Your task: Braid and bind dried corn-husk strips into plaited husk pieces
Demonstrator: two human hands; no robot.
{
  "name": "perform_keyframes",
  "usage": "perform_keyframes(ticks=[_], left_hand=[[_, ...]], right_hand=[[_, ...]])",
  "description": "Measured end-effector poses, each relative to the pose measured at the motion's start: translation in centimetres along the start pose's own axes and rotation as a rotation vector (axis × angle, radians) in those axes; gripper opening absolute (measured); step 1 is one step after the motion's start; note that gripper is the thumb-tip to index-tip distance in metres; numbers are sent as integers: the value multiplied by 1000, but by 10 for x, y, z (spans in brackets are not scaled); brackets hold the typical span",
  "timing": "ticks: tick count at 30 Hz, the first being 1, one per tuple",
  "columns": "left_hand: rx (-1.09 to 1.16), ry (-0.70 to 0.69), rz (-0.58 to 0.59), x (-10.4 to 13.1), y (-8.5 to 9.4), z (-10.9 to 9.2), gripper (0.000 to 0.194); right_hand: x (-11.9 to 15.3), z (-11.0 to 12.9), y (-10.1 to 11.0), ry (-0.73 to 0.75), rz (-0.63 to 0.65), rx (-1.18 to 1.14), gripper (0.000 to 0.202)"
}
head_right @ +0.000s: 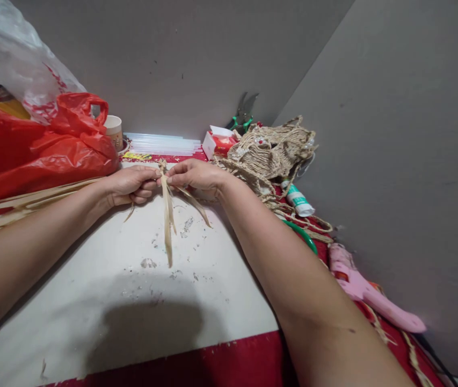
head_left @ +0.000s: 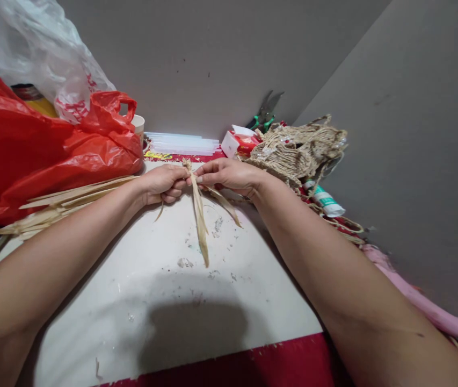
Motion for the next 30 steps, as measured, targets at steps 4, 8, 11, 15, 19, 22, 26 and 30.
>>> perform_keyframes(ticks=[4,8,11,15,19,22,26,30], left_hand=[[-4,9,-1,0,0,-1,19],[7,2,32,0,2,-1,18],[6,1,48,-1,4,1,17],[5,-3,50,-2,5,1,17],[3,-2,58,-1,4,1,18],[-1,1,60,-1,3,0,19],[-26,1,59,-1,2,0,19],[-104,-9,30,-1,-1,1,18]], right_hand=[[0,0,0,-20,7,-10,9],[4,4,-4,-44,4,-56,11],[5,6,-7,-43,66,-61,10],[4,4,-4,-41,63,-33,12],[5,4,0,-41,25,61,19],[7,5,1,-50,5,96,21],[9,8,2,-55,-39,131,23],[13,12,3,-73,-97,158,26]])
Point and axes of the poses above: each hand's wrist, its own x-axis away from the middle knuckle, its own y-axis out of the back of the hand, z = x × y, the point moved 2 cm from there along -x, towards the middle knuckle, and after that the axes turned 14 degrees about -y, right-handed, at the moved point
